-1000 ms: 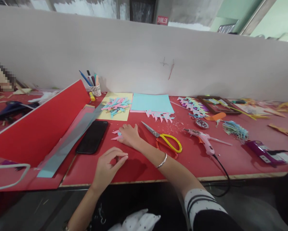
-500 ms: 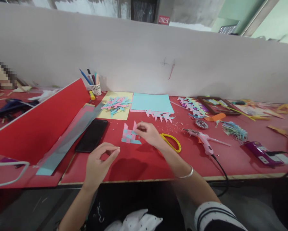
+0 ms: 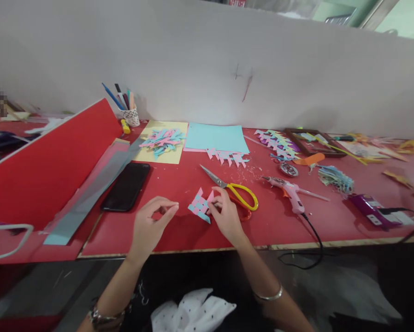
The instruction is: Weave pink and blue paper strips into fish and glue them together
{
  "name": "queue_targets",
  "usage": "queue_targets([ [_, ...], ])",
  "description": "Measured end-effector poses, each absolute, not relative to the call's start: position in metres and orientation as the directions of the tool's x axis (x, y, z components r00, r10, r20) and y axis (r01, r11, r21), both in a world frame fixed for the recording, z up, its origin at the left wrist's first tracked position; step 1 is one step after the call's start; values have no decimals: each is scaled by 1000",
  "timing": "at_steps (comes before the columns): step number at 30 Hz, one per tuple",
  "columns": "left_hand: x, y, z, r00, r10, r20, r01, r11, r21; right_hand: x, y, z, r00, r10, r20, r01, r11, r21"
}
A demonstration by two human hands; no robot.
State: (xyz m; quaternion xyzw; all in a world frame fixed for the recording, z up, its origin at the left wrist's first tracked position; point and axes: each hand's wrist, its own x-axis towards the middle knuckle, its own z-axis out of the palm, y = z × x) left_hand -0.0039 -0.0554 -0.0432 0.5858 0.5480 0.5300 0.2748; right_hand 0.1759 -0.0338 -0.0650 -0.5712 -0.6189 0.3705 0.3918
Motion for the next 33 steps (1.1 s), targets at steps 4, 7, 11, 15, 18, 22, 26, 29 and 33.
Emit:
queue_targets([
  [4,-3,-54,-44,-260,944,203,183,-158,970,178,-33,-64,-30,999,45,209,50,-977],
  [7,-2,-53,-44,-333,933,140,85,-118,989,178,-34,-65,-79,997,14,87,21,-996],
  [11,-1,-52,-44,-366,925,100,25,-97,995,181,-36,-69,-130,991,-18,35,-13,-999],
  [15,-1,-52,-46,-368,926,85,2,-91,996,184,-38,-72,-129,992,-7,124,9,-992],
  [18,-1,-53,-50,-370,925,86,-3,-94,996,181,-41,-67,-93,995,22,483,65,-873],
  [22,-3,-53,-52,-357,930,83,3,-88,996,172,-45,-54,-79,996,49,908,92,-409],
  [26,-6,-55,-50,-339,937,86,30,-81,996,166,-49,-50,-157,969,189,934,208,-291],
  [29,-6,-56,-49,-297,948,111,103,-84,991,167,-53,-55,-316,922,225,846,381,-374],
  [33,-5,-57,-53,-224,959,171,219,-121,968,171,-55,-60,-425,898,118,809,435,-396],
])
